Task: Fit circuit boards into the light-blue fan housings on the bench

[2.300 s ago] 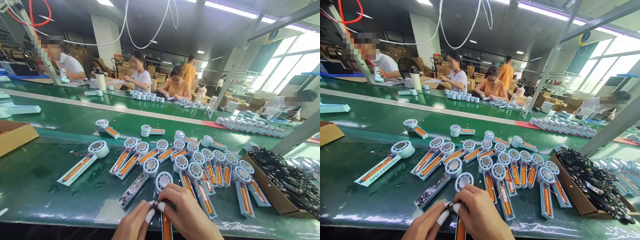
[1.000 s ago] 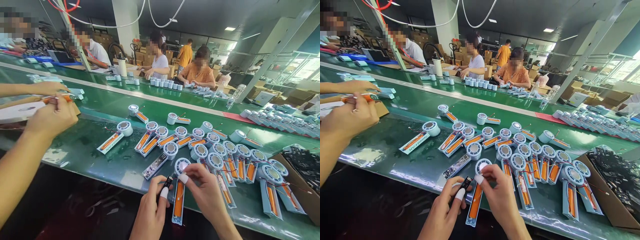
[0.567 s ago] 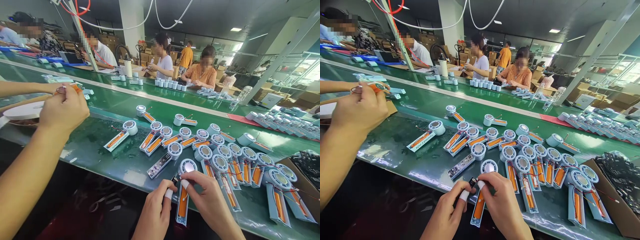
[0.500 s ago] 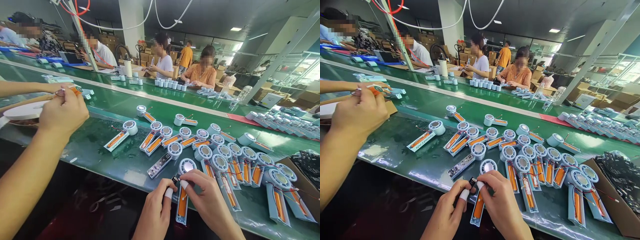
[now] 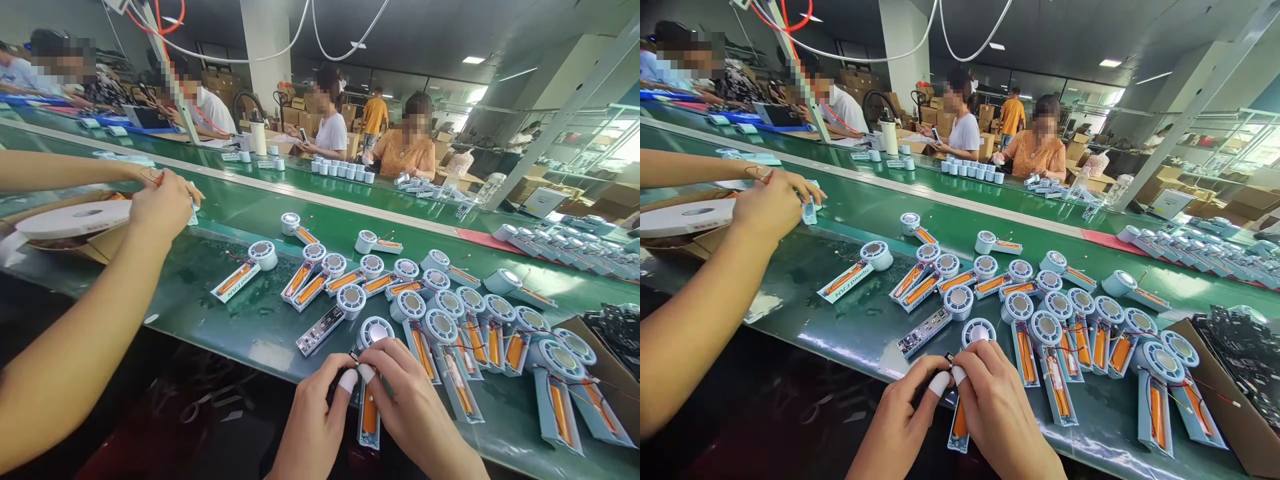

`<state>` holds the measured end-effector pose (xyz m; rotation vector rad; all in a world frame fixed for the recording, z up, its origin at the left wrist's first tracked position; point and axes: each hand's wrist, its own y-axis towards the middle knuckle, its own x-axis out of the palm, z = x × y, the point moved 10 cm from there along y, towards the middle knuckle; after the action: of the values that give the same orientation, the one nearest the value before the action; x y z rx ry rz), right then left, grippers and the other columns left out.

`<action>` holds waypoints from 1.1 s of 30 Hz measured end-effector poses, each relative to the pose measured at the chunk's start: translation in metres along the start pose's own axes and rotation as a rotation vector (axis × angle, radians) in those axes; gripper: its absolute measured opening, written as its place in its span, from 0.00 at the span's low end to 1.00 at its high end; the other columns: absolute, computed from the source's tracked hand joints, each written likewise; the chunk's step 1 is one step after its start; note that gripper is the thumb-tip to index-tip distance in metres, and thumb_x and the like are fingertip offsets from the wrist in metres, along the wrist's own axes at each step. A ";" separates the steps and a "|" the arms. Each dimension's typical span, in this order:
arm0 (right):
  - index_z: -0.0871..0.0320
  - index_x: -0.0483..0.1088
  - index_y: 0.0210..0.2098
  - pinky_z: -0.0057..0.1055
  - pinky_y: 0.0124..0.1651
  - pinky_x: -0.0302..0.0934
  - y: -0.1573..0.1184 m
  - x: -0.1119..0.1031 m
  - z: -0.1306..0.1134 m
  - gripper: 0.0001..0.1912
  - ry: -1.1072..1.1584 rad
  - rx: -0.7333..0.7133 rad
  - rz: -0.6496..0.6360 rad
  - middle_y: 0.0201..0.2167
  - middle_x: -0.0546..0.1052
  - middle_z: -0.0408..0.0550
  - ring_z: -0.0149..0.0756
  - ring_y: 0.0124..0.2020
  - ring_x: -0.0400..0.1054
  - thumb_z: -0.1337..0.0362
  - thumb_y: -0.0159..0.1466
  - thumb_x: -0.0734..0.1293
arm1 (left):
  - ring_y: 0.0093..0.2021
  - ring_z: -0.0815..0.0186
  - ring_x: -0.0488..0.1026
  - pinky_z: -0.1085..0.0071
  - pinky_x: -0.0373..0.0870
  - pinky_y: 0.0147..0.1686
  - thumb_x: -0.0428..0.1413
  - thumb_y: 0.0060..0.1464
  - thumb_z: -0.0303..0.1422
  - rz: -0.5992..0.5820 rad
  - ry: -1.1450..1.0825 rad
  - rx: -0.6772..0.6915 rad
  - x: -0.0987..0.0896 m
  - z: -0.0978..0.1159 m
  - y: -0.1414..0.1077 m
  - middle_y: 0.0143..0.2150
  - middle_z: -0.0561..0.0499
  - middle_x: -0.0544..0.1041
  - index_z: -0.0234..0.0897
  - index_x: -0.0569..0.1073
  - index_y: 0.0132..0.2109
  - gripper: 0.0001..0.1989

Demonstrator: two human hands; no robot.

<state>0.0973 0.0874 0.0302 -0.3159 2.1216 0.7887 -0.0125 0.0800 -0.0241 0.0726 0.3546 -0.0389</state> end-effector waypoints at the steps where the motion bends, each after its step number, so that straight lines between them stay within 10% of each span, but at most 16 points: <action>1: 0.55 0.68 0.44 0.37 0.40 0.69 0.000 0.001 -0.002 0.10 -0.020 -0.012 -0.019 0.38 0.73 0.50 0.41 0.38 0.69 0.73 0.71 0.58 | 0.34 0.64 0.75 0.73 0.70 0.35 0.46 0.67 0.40 0.001 -0.007 0.005 0.000 0.001 0.001 0.38 0.51 0.79 0.42 0.74 0.46 0.14; 13: 0.60 0.70 0.43 0.36 0.36 0.63 0.002 -0.006 -0.013 0.11 -0.345 -0.162 0.110 0.36 0.72 0.52 0.42 0.35 0.67 0.76 0.69 0.58 | 0.30 0.61 0.78 0.72 0.67 0.22 0.47 0.64 0.38 0.065 -0.034 -0.128 -0.003 -0.024 -0.003 0.32 0.50 0.80 0.40 0.67 0.57 0.18; 23: 0.57 0.69 0.36 0.37 0.37 0.58 0.013 0.002 -0.014 0.10 -0.492 -0.241 -0.137 0.37 0.71 0.50 0.42 0.36 0.65 0.77 0.63 0.61 | 0.31 0.62 0.80 0.69 0.76 0.34 0.45 0.64 0.34 0.064 0.047 -0.088 0.000 -0.020 -0.006 0.33 0.51 0.81 0.43 0.71 0.53 0.15; 33: 0.57 0.69 0.33 0.37 0.36 0.55 0.011 0.001 -0.016 0.12 -0.457 -0.167 0.021 0.34 0.71 0.50 0.42 0.34 0.61 0.79 0.62 0.58 | 0.35 0.62 0.81 0.70 0.79 0.37 0.47 0.64 0.32 0.096 0.043 -0.032 0.002 -0.019 -0.007 0.41 0.46 0.82 0.41 0.73 0.55 0.16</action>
<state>0.0810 0.0857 0.0413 -0.1794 1.6388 0.9520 -0.0172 0.0746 -0.0434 0.0592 0.3942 0.0636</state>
